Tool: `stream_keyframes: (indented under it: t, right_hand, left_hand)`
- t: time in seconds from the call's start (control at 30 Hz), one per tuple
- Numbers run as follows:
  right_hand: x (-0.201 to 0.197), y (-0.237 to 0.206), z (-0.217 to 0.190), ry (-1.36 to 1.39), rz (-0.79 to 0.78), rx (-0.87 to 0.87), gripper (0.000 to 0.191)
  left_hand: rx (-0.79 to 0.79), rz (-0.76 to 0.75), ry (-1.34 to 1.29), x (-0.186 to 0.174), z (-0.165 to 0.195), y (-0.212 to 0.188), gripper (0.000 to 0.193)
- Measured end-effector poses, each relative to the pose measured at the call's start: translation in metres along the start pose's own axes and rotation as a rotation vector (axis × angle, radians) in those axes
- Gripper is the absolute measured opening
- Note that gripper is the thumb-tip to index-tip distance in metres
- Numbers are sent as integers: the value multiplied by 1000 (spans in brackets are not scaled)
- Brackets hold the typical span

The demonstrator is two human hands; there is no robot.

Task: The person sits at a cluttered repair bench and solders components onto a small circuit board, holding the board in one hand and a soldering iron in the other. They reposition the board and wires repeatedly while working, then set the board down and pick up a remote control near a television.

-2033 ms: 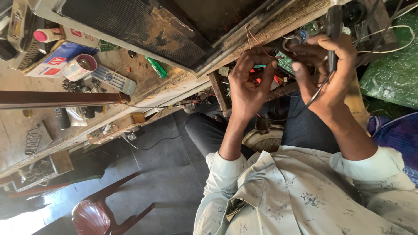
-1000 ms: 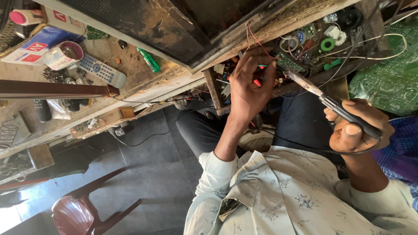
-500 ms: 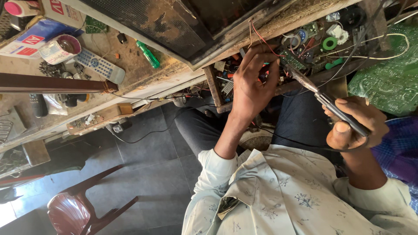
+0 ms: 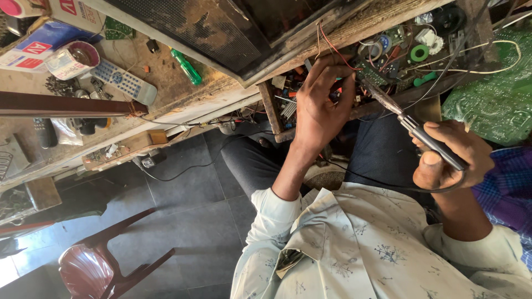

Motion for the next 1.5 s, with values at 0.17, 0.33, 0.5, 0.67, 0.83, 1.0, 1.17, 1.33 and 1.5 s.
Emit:
stream_keyframes:
  t: [0.17, 0.33, 0.5, 0.67, 0.83, 1.0, 1.17, 1.33, 1.5]
  right_hand:
    - [-4, 1, 3, -2, -8, -36, 35]
    - [-14, 0, 4, -106, 9, -54, 39]
    - [-11, -7, 5, 7, -1, -6, 37]
    - [-9, -7, 6, -27, -7, -27, 36]
    - [-6, -7, 8, -13, -13, -20, 33]
    - [-4, -3, 4, -25, -36, -20, 35]
    - [-2, 2, 0, -27, -71, -51, 35]
    - [-2, 0, 4, -26, -30, 15, 33]
    - [0, -5, 3, -3, -23, 6, 34]
  left_hand:
    - [-19, -33, 3, 2, -2, 1, 10]
    - [-29, -34, 2, 2, -3, 1, 10]
    - [-15, -17, -8, 1, -2, 1, 10]
    - [-21, -21, -4, 1, -1, 1, 10]
    - [-30, -23, -5, 0, -1, 1, 11]
    - [-16, -18, 0, 0, -2, 0, 11]
    - [-28, -29, -8, 2, -5, -2, 9]
    - [-22, -25, 9, 2, -6, -2, 10]
    - [-21, -13, -1, 1, -5, -2, 10]
Point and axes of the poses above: each hand's wrist, its own y-axis towards the middle knuckle, its own x-axis out of the palm, z = x × y, the point moved 9 cm from there along y, towards the middle knuckle, and after that the axes turned 7 degrees about y, right-handed, at the moved point
